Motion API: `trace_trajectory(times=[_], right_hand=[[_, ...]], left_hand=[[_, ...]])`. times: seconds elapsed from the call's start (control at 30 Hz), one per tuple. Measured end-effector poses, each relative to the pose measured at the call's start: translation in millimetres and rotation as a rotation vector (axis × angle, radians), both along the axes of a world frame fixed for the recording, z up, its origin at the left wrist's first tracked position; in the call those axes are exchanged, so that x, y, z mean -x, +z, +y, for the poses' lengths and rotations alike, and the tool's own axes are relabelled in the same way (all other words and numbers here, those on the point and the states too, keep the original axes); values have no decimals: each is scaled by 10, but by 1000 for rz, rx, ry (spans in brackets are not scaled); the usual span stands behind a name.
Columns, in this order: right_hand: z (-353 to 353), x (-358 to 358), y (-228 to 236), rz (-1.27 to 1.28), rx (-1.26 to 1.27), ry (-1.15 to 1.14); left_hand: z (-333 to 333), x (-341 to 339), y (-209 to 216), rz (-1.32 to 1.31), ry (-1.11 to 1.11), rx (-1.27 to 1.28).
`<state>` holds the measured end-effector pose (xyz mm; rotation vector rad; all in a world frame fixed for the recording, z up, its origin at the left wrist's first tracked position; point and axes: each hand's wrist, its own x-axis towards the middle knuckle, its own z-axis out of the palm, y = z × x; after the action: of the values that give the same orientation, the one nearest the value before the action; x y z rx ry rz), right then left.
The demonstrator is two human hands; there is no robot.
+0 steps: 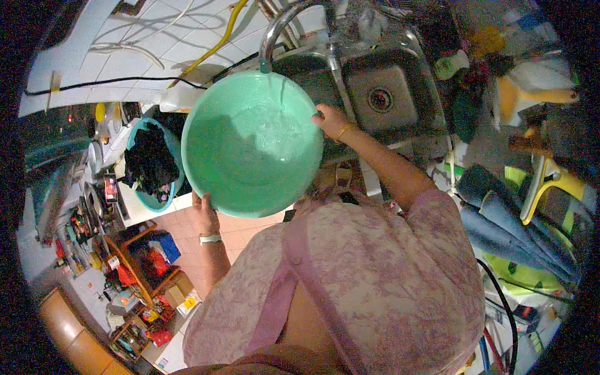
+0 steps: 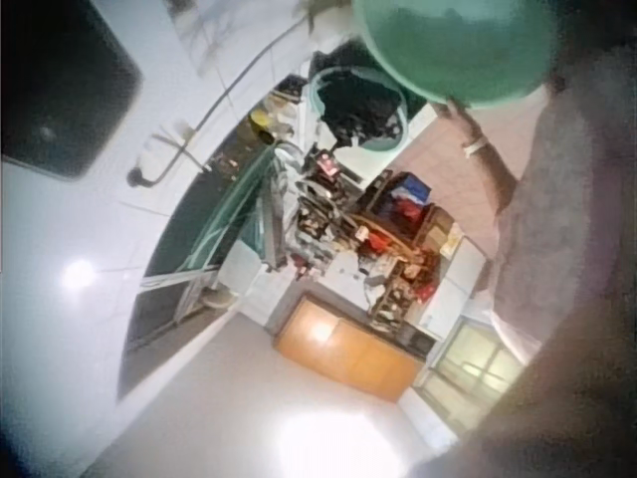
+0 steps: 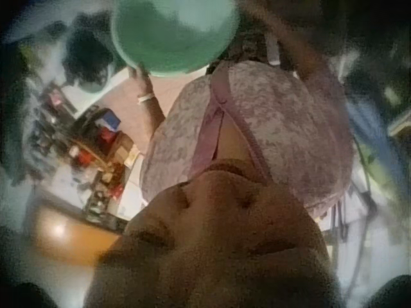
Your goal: The person washes several pieces of dark laundry by hand in a green basin with soapy water, rinses the items, and later washes a lighter piece of fabric under running water from a faucet.
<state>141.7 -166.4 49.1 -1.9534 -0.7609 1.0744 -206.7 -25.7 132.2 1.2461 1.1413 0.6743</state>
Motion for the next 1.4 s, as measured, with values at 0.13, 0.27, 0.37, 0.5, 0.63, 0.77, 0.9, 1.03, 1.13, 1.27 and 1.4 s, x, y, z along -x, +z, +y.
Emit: trace_trajectory(times=[0.13,0.27,0.37,0.5,0.63,0.77,0.9,1.03,1.13,1.27,1.4], right_hand=[[-107,-53,277,-38,-38,14],[-294,-138,588,3,-86,-29],[-426,-151,790,-22,-143,-86],[-543,-68,1242,17,-220,-201],[-667,182,1478,-9,-233,-281],[-678,582,1845,149,-247,-341],[-554,833,2121,231,-320,-375],[-304,980,2329,229,-372,-413],[-72,957,2403,215,-312,-384],[145,940,2411,233,-346,-328],[363,1084,2561,247,-316,-218]], left_hand=[[-15,-112,-74,-23,-27,4],[180,-131,-342,69,-127,55],[331,-283,-500,145,-217,43],[377,-639,-645,49,-279,95],[458,-951,-839,78,-323,115],[547,-1174,-1173,107,-293,102],[567,-1399,-1399,-46,-391,231],[625,-1448,-1571,0,-696,319],[482,-1464,-1435,69,-788,399],[263,-1669,-1646,-87,-839,649],[235,-1654,-2212,-96,-928,645]])
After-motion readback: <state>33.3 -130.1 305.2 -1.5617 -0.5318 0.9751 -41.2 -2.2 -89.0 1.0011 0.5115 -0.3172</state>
